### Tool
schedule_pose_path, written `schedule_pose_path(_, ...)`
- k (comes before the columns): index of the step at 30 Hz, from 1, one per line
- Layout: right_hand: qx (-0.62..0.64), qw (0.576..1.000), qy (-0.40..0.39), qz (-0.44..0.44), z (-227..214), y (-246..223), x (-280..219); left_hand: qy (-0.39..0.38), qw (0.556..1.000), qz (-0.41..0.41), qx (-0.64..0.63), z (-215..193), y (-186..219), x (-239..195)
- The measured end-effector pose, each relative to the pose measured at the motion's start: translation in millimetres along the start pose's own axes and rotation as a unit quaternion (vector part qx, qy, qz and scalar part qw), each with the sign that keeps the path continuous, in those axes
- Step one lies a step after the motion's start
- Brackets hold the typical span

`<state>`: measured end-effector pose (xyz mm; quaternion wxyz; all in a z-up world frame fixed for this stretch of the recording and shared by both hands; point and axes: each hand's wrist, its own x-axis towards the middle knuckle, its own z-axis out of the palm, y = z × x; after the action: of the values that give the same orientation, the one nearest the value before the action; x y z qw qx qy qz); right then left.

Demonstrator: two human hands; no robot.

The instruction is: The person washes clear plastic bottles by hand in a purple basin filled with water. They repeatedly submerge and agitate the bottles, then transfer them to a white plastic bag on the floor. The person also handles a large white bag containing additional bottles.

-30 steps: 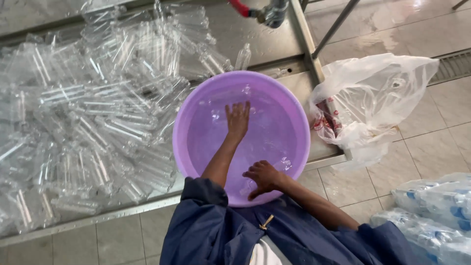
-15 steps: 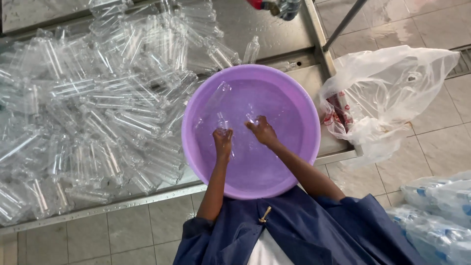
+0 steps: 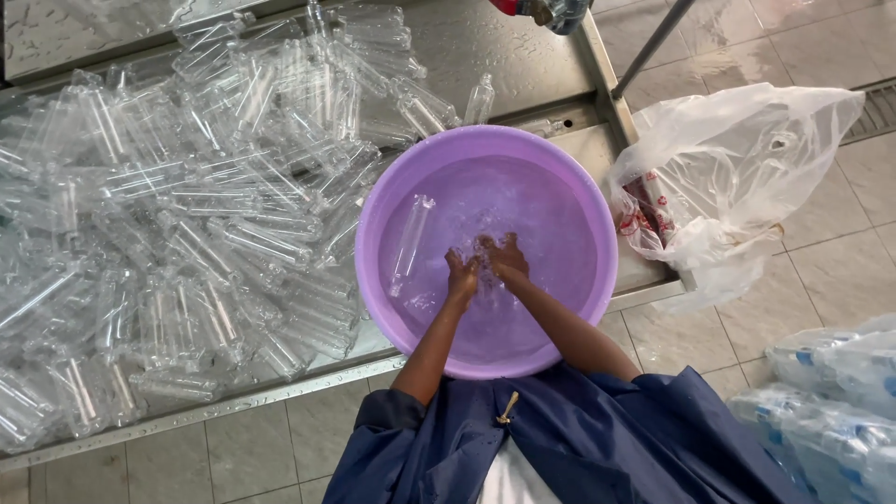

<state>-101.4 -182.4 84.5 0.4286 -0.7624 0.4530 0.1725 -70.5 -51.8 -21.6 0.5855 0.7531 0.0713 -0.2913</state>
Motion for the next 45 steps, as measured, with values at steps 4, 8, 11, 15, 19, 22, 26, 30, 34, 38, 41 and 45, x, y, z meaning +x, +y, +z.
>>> schedule_pose_path(4, 0.07, 0.997, -0.008, -0.005, 3.2, 0.2, 5.6, 0.026, 0.997, 0.058, 0.048, -1.1, 32.7, -37.1)
schedule_pose_path(8, 0.042, 0.997, -0.033, -0.052, 5.5, 3.4, 1.7, 0.05, 0.99, 0.101, -0.087, -2.0, 49.1, -50.1)
schedule_pose_path(11, 0.064, 0.996, -0.015, -0.058, -7.8, -12.2, -19.2, 0.029, 0.987, 0.135, -0.079, -4.9, 37.1, -37.5)
schedule_pose_path(15, 0.065, 0.997, 0.014, -0.047, -22.5, -8.2, -31.5, 0.025, 0.987, 0.125, -0.099, 6.7, 41.0, -58.8)
schedule_pose_path(19, 0.126, 0.99, 0.041, -0.053, -17.1, 3.5, -19.8, -0.002, 0.988, 0.083, -0.129, 16.1, 8.6, -28.1)
schedule_pose_path(22, 0.073, 0.994, 0.023, -0.078, -29.1, 6.2, -30.8, 0.007, 0.971, 0.14, -0.192, 10.1, 37.5, -49.2)
schedule_pose_path(26, 0.218, 0.958, -0.083, -0.165, -82.7, -43.2, -83.7, -0.047, 0.947, 0.223, -0.225, -28.1, 132.9, -79.1)
schedule_pose_path(30, 0.29, 0.825, -0.093, -0.475, -169.7, -48.8, -86.1, -0.13, 0.929, 0.315, -0.141, -78.9, 243.5, -133.5)
schedule_pose_path(34, 0.431, 0.695, -0.077, -0.571, -193.8, -62.0, -83.4, -0.066, 0.921, 0.371, -0.098, -114.7, 274.9, -158.1)
schedule_pose_path(38, 0.18, 0.835, 0.056, -0.517, -138.3, 0.6, -26.8, -0.018, 0.945, 0.325, -0.011, -115.9, 205.4, -115.6)
schedule_pose_path(41, 0.343, 0.804, 0.039, -0.485, -163.1, 12.4, -8.2, 0.025, 0.959, 0.28, 0.022, -132.2, 191.3, -132.0)
schedule_pose_path(45, 0.387, 0.836, 0.0, -0.389, -122.5, 80.2, 64.1, 0.001, 0.968, 0.25, 0.035, -127.4, 192.7, -147.2)
